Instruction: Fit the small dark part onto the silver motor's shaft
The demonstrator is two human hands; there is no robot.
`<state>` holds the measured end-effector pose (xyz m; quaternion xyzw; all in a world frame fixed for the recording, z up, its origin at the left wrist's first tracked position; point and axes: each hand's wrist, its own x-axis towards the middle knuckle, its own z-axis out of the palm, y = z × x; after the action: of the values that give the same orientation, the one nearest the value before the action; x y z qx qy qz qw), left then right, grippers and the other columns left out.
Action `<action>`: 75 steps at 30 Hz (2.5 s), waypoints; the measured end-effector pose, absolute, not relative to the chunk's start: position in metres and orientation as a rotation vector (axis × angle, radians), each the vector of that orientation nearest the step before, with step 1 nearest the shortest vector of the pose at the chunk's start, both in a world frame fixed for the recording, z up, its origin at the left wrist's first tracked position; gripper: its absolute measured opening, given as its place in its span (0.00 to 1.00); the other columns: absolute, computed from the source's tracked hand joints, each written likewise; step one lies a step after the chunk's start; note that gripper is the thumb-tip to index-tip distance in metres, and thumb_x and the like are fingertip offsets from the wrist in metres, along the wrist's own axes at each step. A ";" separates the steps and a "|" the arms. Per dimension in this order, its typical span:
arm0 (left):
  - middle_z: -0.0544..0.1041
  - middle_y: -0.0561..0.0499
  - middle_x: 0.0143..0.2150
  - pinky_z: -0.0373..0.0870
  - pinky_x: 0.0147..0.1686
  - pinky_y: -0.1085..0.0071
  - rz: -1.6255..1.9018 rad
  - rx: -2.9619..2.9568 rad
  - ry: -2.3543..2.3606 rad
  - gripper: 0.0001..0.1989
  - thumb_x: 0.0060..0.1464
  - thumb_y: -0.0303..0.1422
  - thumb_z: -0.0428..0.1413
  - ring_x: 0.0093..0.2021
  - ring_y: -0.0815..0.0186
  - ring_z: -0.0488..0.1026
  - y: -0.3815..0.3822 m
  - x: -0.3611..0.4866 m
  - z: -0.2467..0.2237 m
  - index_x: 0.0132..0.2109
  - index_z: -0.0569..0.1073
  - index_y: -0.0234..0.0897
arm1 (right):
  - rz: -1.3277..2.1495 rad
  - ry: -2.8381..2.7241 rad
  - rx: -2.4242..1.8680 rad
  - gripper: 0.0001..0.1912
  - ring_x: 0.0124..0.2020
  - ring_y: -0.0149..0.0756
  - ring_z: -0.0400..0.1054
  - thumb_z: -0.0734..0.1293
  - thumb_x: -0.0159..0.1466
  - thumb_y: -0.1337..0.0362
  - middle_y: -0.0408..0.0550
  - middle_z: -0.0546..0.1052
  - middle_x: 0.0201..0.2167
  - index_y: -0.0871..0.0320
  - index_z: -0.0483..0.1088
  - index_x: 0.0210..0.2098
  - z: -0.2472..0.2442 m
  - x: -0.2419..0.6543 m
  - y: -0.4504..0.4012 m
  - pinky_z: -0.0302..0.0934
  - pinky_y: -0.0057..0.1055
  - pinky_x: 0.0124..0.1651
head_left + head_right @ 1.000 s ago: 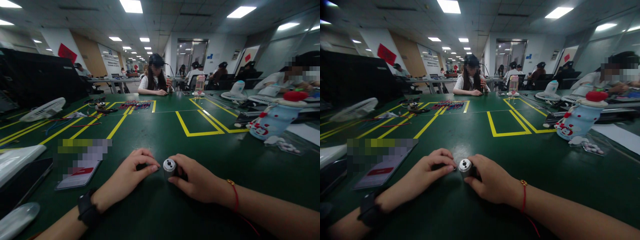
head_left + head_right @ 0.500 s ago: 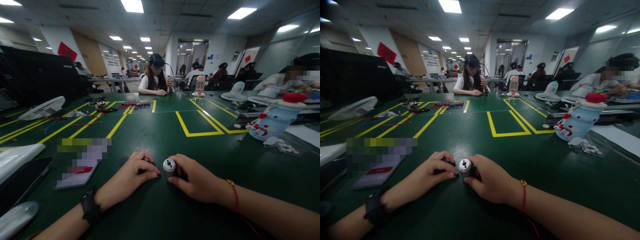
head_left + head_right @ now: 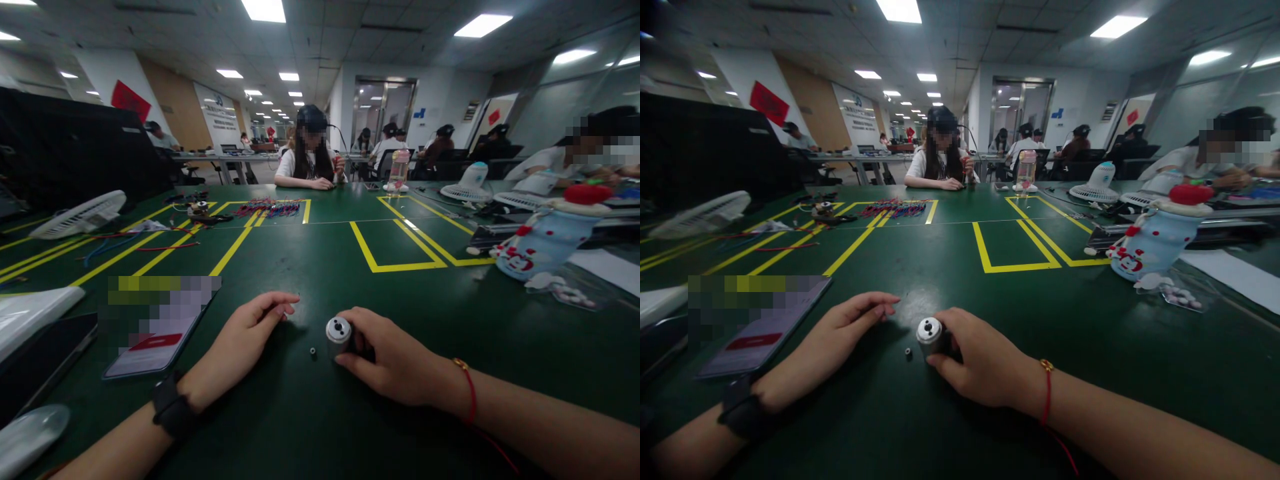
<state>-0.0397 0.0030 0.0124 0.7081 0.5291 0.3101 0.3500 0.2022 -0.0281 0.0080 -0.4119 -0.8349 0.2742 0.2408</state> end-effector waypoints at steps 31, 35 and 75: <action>0.71 0.51 0.48 0.63 0.51 0.61 0.486 2.294 1.083 0.08 0.54 0.33 0.58 0.50 0.59 0.66 -0.005 -0.037 0.013 0.43 0.73 0.44 | 0.848 -2.225 -1.114 0.14 0.32 0.32 0.63 0.68 0.58 0.68 0.44 0.69 0.36 0.57 0.65 0.43 0.006 0.205 -0.028 0.59 0.29 0.33; 0.71 0.51 0.46 0.64 0.49 0.61 0.503 2.304 1.080 0.06 0.54 0.34 0.59 0.49 0.59 0.67 -0.007 -0.033 0.011 0.40 0.75 0.44 | 0.828 -2.230 -1.119 0.14 0.33 0.32 0.63 0.68 0.58 0.68 0.44 0.69 0.36 0.57 0.65 0.43 0.007 0.204 -0.028 0.60 0.29 0.34; 0.70 0.53 0.44 0.66 0.46 0.68 0.799 2.225 1.012 0.11 0.60 0.30 0.54 0.45 0.65 0.69 -0.018 -0.010 0.030 0.47 0.75 0.48 | 0.761 -2.267 -1.082 0.13 0.33 0.32 0.62 0.68 0.58 0.68 0.44 0.68 0.36 0.57 0.64 0.42 0.004 0.202 -0.027 0.58 0.30 0.34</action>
<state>-0.0099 -0.0181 0.0303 0.8304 0.3775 0.2983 0.2811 0.2017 -0.0271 0.0039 -0.3987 -0.8350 0.2803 0.2554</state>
